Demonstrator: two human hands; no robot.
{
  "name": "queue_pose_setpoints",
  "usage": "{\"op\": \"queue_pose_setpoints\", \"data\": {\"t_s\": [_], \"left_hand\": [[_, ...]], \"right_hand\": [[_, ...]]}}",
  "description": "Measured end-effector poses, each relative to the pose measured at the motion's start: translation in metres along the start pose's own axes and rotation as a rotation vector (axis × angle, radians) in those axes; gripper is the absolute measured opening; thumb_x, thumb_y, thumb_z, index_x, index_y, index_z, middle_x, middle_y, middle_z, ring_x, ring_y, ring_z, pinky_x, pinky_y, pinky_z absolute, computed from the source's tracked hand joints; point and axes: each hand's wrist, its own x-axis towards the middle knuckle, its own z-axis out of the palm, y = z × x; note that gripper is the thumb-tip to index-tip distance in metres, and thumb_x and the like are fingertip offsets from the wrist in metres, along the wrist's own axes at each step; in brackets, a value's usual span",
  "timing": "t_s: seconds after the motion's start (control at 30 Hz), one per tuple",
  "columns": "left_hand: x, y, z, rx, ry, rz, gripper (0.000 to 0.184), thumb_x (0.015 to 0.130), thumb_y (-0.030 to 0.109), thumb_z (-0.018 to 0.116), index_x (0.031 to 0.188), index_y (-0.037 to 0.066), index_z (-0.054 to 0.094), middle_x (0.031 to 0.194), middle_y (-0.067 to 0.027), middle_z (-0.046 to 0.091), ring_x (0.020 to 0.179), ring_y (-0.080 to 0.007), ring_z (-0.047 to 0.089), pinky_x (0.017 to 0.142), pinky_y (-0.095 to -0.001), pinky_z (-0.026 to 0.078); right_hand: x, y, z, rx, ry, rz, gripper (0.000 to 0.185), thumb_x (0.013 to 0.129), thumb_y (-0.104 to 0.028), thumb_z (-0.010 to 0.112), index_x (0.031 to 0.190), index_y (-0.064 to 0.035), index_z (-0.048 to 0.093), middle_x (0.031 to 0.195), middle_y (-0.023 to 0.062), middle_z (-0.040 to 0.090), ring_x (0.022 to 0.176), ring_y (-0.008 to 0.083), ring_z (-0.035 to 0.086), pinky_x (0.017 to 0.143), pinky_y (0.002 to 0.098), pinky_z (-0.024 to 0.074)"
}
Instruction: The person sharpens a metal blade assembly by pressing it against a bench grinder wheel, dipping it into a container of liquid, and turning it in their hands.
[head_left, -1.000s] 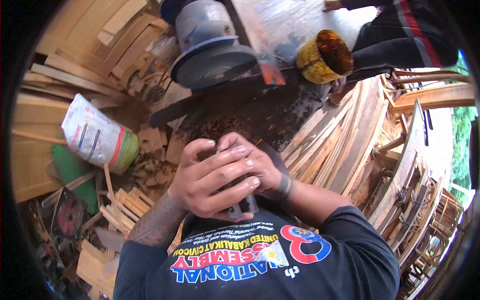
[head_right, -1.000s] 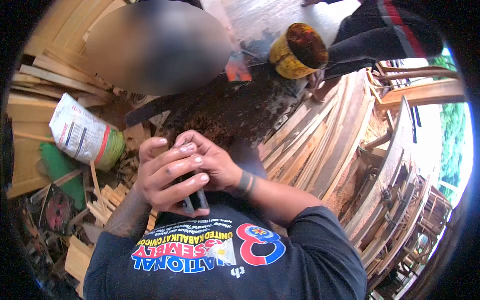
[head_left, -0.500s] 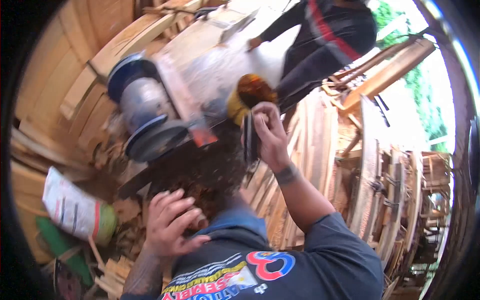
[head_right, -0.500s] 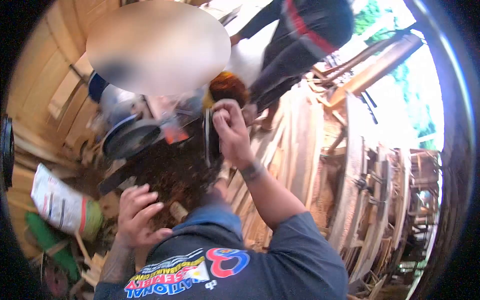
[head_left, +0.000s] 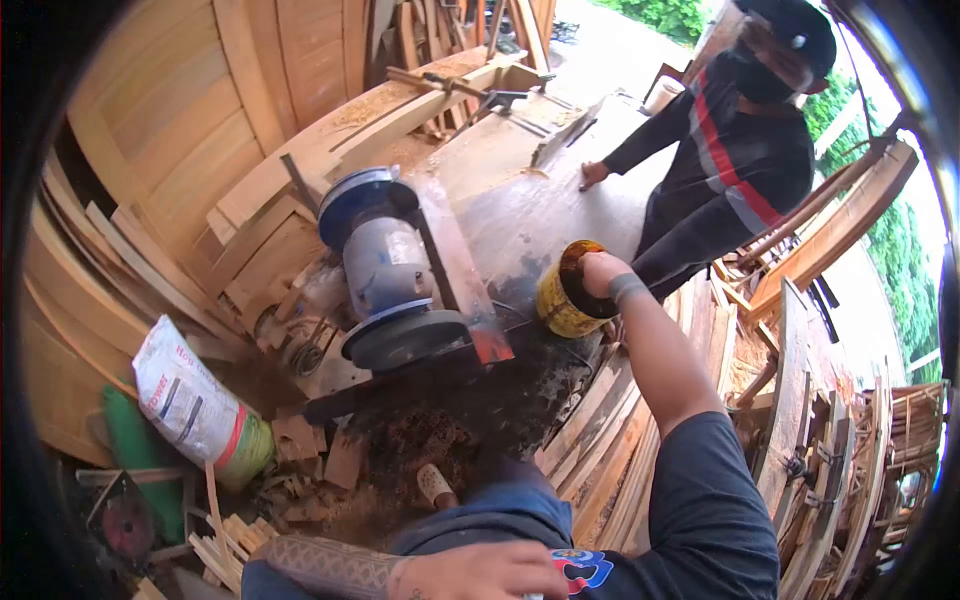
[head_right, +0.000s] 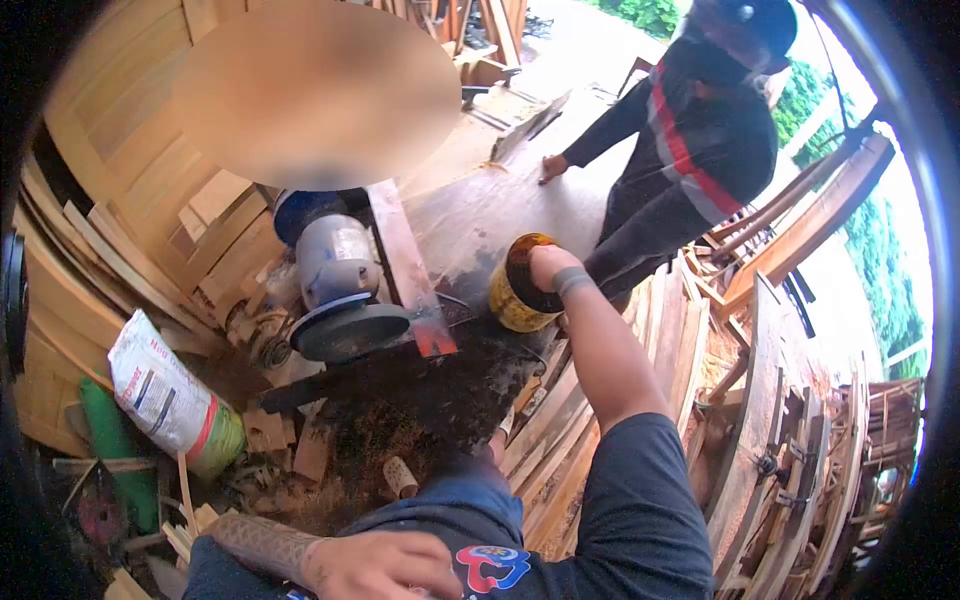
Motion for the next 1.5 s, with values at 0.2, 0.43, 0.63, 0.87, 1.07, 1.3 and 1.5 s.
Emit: {"op": "queue_pose_setpoints", "data": {"t_s": [0.2, 0.43, 0.63, 0.87, 1.07, 1.3, 1.5], "left_hand": [[-0.007, 0.032, -0.012, -0.157, 0.476, -0.735, 0.032, 0.107, 0.033, 0.065, 0.087, 0.009, 0.07, 0.085, -0.0074, 0.068, 0.079, -0.0301, 0.069, 0.079, -0.0483, 0.055], [-0.011, 0.014, 0.015, -0.613, 0.65, -0.579, 0.016, 0.093, 0.006, 0.064, 0.081, 0.001, 0.056, 0.079, -0.0126, 0.056, 0.072, -0.0315, 0.058, 0.067, -0.0435, 0.046], [-0.006, -0.006, 0.017, -0.504, 0.511, -0.373, 0.012, 0.088, 0.002, 0.064, 0.079, -0.001, 0.056, 0.072, -0.0153, 0.057, 0.069, -0.0365, 0.059, 0.065, -0.0439, 0.046], [-0.061, 0.001, -0.007, -0.032, 0.193, -0.462, 0.04, 0.101, 0.032, 0.07, 0.117, -0.004, 0.063, 0.106, -0.0186, 0.068, 0.097, -0.0397, 0.069, 0.085, -0.0513, 0.055], [-0.177, -0.008, -0.05, -0.112, 0.008, -1.119, 0.035, 0.091, 0.027, 0.078, 0.114, 0.003, 0.067, 0.109, -0.0129, 0.07, 0.105, -0.0313, 0.071, 0.094, -0.0454, 0.057], [-0.253, -0.008, -0.03, 0.248, 0.027, -1.49, 0.029, 0.094, 0.028, 0.079, 0.113, 0.007, 0.075, 0.111, -0.014, 0.073, 0.109, -0.0296, 0.072, 0.097, -0.0423, 0.057], [-0.231, -0.037, -0.033, 0.131, 0.164, -1.471, 0.034, 0.095, 0.031, 0.081, 0.116, 0.005, 0.074, 0.11, -0.0148, 0.075, 0.1, -0.0271, 0.074, 0.09, -0.041, 0.059]], "right_hand": [[0.021, 0.008, 0.059, 0.167, 0.249, 0.003, 0.025, 0.096, -0.004, 0.058, 0.112, -0.0016, 0.076, 0.113, 0.0248, 0.079, 0.102, 0.0386, 0.078, 0.091, 0.0484, 0.0614], [0.038, 0.039, 0.086, 0.136, 0.15, -0.116, 0.042, 0.109, -0.021, 0.041, 0.124, 0.0003, 0.074, 0.138, 0.0308, 0.069, 0.131, 0.0443, 0.066, 0.11, 0.0484, 0.0523], [0.065, 0.042, 0.112, 0.672, 0.119, 0.084, 0.048, 0.115, -0.028, 0.038, 0.14, 0.0015, 0.066, 0.14, 0.0223, 0.068, 0.133, 0.037, 0.064, 0.114, 0.0449, 0.0496], [0.002, 0.002, 0.035, 0.943, 0.1, 0.026, 0.053, 0.11, -0.037, 0.058, 0.153, -0.0064, 0.06, 0.138, 0.0141, 0.073, 0.118, 0.0292, 0.074, 0.099, 0.0416, 0.0602], [-0.106, -0.052, 0.009, 0.469, 0.707, 0.172, 0.049, 0.092, -0.025, 0.077, 0.136, -0.0047, 0.064, 0.124, 0.0219, 0.072, 0.11, 0.0442, 0.072, 0.102, 0.0512, 0.0546], [-0.13, -0.081, -0.008, 0.78, 0.811, 0.298, 0.039, 0.09, -0.018, 0.081, 0.122, -0.0004, 0.066, 0.116, 0.0219, 0.075, 0.105, 0.0393, 0.075, 0.097, 0.0467, 0.0572], [-0.148, -0.106, -0.004, 0.686, 0.994, 0.192, 0.043, 0.085, -0.013, 0.081, 0.124, -0.0058, 0.067, 0.118, 0.0169, 0.072, 0.115, 0.0401, 0.069, 0.106, 0.0457, 0.0517]]}}
